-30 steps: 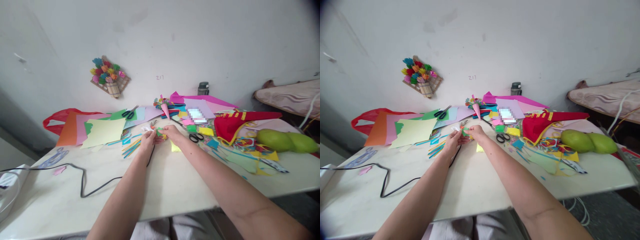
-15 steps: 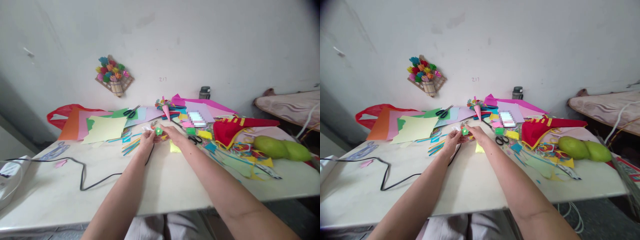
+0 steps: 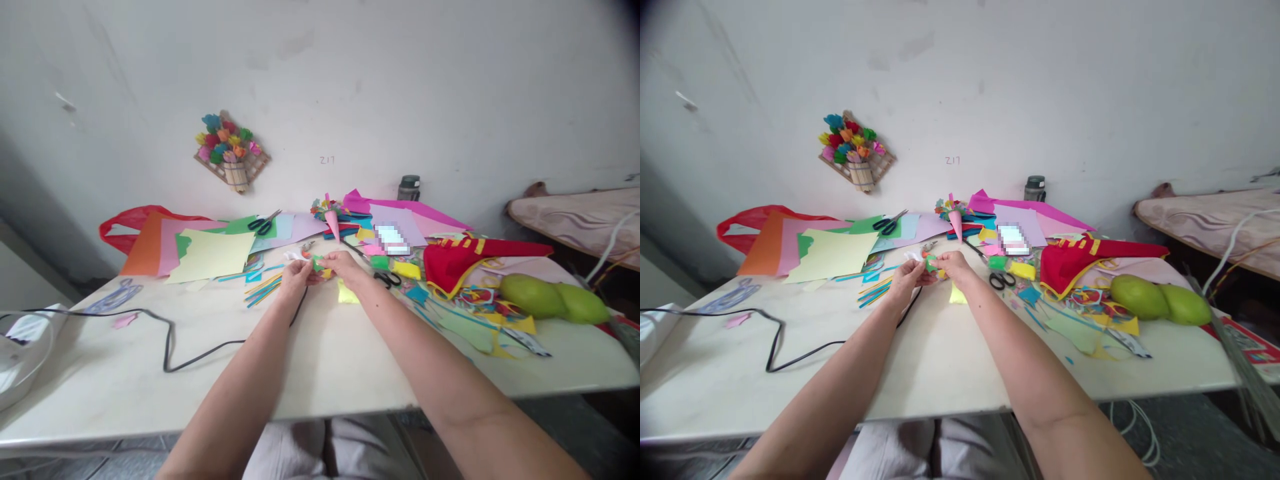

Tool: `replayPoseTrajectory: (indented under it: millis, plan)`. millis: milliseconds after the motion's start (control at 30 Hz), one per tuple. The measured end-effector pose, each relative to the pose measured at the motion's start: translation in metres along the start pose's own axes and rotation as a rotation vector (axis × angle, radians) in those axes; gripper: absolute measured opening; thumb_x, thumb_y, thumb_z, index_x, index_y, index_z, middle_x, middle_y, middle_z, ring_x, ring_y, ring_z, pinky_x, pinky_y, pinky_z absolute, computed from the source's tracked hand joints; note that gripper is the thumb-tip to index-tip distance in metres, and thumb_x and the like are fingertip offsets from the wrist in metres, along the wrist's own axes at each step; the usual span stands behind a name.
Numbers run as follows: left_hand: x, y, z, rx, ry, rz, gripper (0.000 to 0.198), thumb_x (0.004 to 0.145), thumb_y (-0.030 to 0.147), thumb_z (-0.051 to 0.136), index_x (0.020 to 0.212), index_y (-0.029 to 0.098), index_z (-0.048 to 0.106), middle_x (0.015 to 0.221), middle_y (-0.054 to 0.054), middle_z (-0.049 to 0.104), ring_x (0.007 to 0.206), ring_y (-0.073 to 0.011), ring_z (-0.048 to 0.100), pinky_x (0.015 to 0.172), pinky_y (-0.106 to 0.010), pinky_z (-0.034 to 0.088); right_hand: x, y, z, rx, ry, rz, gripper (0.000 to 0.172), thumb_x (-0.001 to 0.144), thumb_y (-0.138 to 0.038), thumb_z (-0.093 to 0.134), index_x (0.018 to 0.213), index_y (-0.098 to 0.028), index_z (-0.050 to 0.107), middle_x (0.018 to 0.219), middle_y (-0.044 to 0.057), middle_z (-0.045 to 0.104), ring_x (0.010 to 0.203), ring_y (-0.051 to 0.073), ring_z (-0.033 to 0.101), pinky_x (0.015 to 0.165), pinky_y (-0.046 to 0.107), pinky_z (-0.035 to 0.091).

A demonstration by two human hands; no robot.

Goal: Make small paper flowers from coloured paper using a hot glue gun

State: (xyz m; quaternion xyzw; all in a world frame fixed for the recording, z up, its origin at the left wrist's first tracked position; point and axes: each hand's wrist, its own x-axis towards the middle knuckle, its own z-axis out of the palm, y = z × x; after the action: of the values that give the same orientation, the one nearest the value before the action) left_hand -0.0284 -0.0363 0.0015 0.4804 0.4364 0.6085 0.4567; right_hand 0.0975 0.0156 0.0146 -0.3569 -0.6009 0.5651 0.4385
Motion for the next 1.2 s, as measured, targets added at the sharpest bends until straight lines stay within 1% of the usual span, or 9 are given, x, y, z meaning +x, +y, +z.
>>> replayPoseTrajectory:
  millis: [133, 233, 367, 467, 633, 767, 833, 1000, 1200]
  plan:
    - [0.003, -0.004, -0.001, 0.015, 0.000, 0.013, 0.034, 0.064, 0.045, 0.062, 0.070, 0.016, 0.045, 0.057, -0.003, 0.063, 0.053, -0.0160, 0.062, 0.053, -0.027, 0.048, -0.001, -0.002, -0.001, 0.010, -0.045, 0.009, 0.029, 0.058, -0.041, 0.065, 0.057, -0.013, 0.055, 0.053, 0.000, 0.053, 0.050, 0.009, 0.047, 0.046, 0.022, 0.032]
    - [0.004, -0.005, -0.001, 0.028, -0.006, 0.020, 0.033, 0.065, 0.044, 0.062, 0.070, 0.016, 0.045, 0.058, -0.002, 0.063, 0.052, -0.0158, 0.062, 0.053, -0.027, 0.048, -0.001, -0.002, -0.001, 0.016, -0.055, 0.012, 0.029, 0.056, -0.040, 0.066, 0.055, -0.013, 0.054, 0.052, -0.001, 0.052, 0.050, 0.009, 0.046, 0.047, 0.022, 0.032]
    - [0.002, -0.002, 0.000, 0.030, -0.029, -0.011, 0.030, 0.067, 0.042, 0.060, 0.072, 0.016, 0.047, 0.060, -0.004, 0.064, 0.054, -0.0166, 0.062, 0.053, -0.027, 0.048, 0.000, 0.000, 0.001, 0.020, -0.016, 0.017, 0.029, 0.051, -0.034, 0.069, 0.051, -0.015, 0.047, 0.046, -0.005, 0.044, 0.046, 0.008, 0.042, 0.045, 0.022, 0.031]
    - [-0.001, 0.002, 0.000, 0.029, -0.076, -0.061, 0.026, 0.066, 0.037, 0.061, 0.072, 0.015, 0.049, 0.064, -0.006, 0.066, 0.056, -0.0169, 0.062, 0.055, -0.028, 0.048, 0.001, 0.001, 0.003, 0.009, 0.026, 0.018, 0.027, 0.052, -0.033, 0.068, 0.051, -0.015, 0.047, 0.045, -0.005, 0.042, 0.044, 0.007, 0.040, 0.044, 0.021, 0.029]
    - [-0.003, 0.004, 0.001, 0.052, -0.112, -0.071, 0.022, 0.063, 0.032, 0.064, 0.070, 0.013, 0.055, 0.065, -0.006, 0.066, 0.056, -0.0162, 0.061, 0.058, -0.029, 0.049, 0.001, 0.001, 0.005, 0.011, 0.019, 0.026, 0.027, 0.053, -0.034, 0.067, 0.052, -0.015, 0.047, 0.047, -0.005, 0.045, 0.045, 0.007, 0.042, 0.045, 0.021, 0.029]
    - [-0.004, 0.004, 0.000, 0.037, -0.111, -0.063, 0.021, 0.063, 0.030, 0.063, 0.072, 0.013, 0.056, 0.065, -0.006, 0.066, 0.056, -0.0165, 0.062, 0.059, -0.029, 0.049, -0.001, -0.001, 0.005, 0.003, -0.023, 0.051, 0.029, 0.059, -0.041, 0.063, 0.057, -0.014, 0.052, 0.051, -0.002, 0.050, 0.050, 0.009, 0.047, 0.046, 0.022, 0.031]
    - [-0.004, 0.005, -0.001, 0.037, -0.112, -0.059, 0.020, 0.063, 0.030, 0.063, 0.071, 0.013, 0.055, 0.065, -0.006, 0.066, 0.056, -0.0163, 0.062, 0.058, -0.029, 0.049, -0.002, -0.001, 0.003, 0.005, -0.033, 0.051, 0.028, 0.059, -0.040, 0.063, 0.058, -0.014, 0.053, 0.052, -0.002, 0.051, 0.051, 0.010, 0.048, 0.047, 0.022, 0.033]
    - [-0.005, 0.006, -0.001, 0.061, -0.126, -0.056, 0.020, 0.064, 0.030, 0.063, 0.070, 0.013, 0.053, 0.064, -0.006, 0.065, 0.053, -0.0158, 0.061, 0.056, -0.029, 0.049, 0.000, 0.002, 0.002, 0.000, -0.027, 0.029, 0.023, 0.056, -0.033, 0.066, 0.056, -0.014, 0.052, 0.050, -0.004, 0.049, 0.048, 0.008, 0.045, 0.047, 0.022, 0.033]
    - [-0.004, 0.004, 0.000, 0.089, -0.136, -0.042, 0.020, 0.064, 0.030, 0.063, 0.068, 0.014, 0.052, 0.063, -0.005, 0.065, 0.051, -0.0147, 0.060, 0.053, -0.027, 0.048, -0.003, 0.000, 0.007, -0.026, 0.031, 0.009, 0.026, 0.055, -0.031, 0.065, 0.051, -0.016, 0.045, 0.046, -0.006, 0.043, 0.045, 0.007, 0.040, 0.044, 0.021, 0.029]
